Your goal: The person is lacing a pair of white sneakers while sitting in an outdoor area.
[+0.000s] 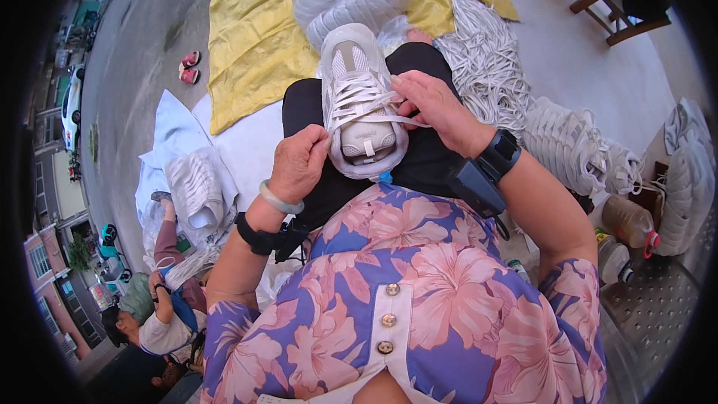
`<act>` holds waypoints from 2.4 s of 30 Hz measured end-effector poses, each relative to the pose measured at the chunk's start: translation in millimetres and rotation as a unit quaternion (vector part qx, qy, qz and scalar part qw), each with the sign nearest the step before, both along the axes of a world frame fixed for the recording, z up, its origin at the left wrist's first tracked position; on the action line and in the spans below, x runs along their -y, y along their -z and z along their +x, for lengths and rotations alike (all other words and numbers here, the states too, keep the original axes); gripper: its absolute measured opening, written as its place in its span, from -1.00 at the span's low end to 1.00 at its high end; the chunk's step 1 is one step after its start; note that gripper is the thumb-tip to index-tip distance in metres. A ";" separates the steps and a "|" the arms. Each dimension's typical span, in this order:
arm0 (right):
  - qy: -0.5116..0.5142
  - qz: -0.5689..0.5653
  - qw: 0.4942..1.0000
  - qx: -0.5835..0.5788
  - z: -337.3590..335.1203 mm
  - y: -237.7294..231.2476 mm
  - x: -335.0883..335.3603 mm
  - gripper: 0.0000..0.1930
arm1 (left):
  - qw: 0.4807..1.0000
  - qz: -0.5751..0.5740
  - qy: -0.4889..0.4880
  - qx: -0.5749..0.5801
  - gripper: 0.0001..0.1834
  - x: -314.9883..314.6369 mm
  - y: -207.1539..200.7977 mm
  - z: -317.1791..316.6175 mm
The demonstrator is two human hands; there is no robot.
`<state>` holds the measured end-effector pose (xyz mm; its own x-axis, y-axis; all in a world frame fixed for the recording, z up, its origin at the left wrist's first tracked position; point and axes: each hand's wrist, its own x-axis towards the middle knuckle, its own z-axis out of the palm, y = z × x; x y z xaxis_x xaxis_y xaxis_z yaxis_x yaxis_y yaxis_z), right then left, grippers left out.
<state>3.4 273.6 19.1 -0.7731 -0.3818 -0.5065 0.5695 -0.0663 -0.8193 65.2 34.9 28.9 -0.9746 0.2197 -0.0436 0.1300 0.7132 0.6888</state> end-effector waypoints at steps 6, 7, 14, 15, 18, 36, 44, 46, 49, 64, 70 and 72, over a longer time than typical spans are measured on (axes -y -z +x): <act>-0.078 0.090 0.989 -0.088 8.5 4.2 -13.8 -0.62 | 0.954 0.193 -0.003 0.229 -0.86 20.3 -22.4 2.5; -0.090 0.125 0.982 -0.111 10.9 7.4 -17.6 -0.62 | 0.954 0.192 -0.001 0.230 -0.86 26.8 -28.6 1.7; -0.207 0.276 0.857 -0.382 12.3 -5.8 -30.9 -0.80 | 0.973 0.160 -0.029 0.164 -0.88 42.9 -34.6 9.7; -0.206 0.276 0.857 -0.383 12.0 -8.1 -32.3 -0.80 | 0.992 0.090 -0.009 0.086 -0.85 33.3 -32.7 8.5; -0.209 0.275 0.857 -0.384 12.2 -9.1 -29.8 -0.82 | 0.998 -0.039 0.041 -0.040 -0.71 6.6 -19.6 11.6; -0.176 0.220 0.898 -0.337 17.1 7.5 -13.6 -0.71 | 0.951 0.139 0.129 0.244 -0.92 22.9 -36.5 20.0; -0.156 0.211 0.903 -0.341 18.1 12.3 -12.3 -0.72 | 0.894 0.186 0.127 0.387 -0.89 51.6 -88.1 30.0; -0.158 0.207 0.901 -0.348 17.6 13.6 -12.8 -0.73 | 0.901 0.203 0.106 0.368 -0.87 61.5 -96.0 34.8; -0.164 0.201 0.895 -0.363 16.0 13.7 -14.0 -0.75 | 0.900 0.180 0.055 0.394 -0.86 74.1 -102.5 37.7; -0.171 0.329 0.724 -0.582 4.4 3.1 -84.8 -0.93 | 0.971 0.122 -0.106 0.175 -0.73 102.7 -83.9 24.9; -0.182 0.357 0.745 -0.533 12.6 19.5 -124.8 -0.92 | 0.991 -0.134 0.003 -0.026 -0.88 122.0 -56.9 49.2; -0.189 0.379 0.739 -0.524 13.7 31.8 -153.4 -0.92 | 0.992 -0.121 -0.024 -0.021 -0.94 129.7 -51.3 60.8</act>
<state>17.0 427.0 -12.7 -0.8033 -0.5844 0.1151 -0.5430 0.6392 -0.5446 126.1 -94.7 80.3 -0.9857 0.1611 -0.0493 0.1166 0.8634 0.4908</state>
